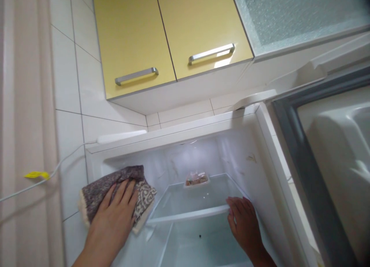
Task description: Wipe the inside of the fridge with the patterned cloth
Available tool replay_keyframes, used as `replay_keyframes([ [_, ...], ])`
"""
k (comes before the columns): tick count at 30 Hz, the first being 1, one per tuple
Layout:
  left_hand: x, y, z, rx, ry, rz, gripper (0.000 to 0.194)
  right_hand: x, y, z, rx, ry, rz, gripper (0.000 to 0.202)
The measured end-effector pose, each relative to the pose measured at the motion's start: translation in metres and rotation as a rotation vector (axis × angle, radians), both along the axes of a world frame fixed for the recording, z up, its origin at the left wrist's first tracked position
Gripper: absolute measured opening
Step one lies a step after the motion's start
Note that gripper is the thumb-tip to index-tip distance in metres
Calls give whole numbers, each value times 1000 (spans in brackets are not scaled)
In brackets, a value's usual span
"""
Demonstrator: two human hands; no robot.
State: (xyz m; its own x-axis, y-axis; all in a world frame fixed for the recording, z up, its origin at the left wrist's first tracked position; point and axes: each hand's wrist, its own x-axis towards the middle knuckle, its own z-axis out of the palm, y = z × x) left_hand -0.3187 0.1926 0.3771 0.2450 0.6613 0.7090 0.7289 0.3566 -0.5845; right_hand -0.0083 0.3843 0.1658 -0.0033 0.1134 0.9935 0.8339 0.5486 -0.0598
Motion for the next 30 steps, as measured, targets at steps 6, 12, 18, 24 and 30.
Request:
replay_keyframes([
  [6, 1, 64, 25, -60, 59, 52, 47, 3, -2, 1, -10, -3, 21, 29],
  [12, -5, 155, 35, -145, -38, 42, 48, 4, 1, 0, 25, -27, -12, 29],
  [18, -18, 230, 22, -193, -44, 58, 42, 5, 8, -2, 76, -57, -29, 29],
  [24, -33, 286, 5, -231, -52, 39, 42, 11, 18, -5, 148, -96, -48, 30],
  [30, -39, 301, 1, -236, -70, 10, 43, 11, 20, -8, 149, -98, -62, 29],
])
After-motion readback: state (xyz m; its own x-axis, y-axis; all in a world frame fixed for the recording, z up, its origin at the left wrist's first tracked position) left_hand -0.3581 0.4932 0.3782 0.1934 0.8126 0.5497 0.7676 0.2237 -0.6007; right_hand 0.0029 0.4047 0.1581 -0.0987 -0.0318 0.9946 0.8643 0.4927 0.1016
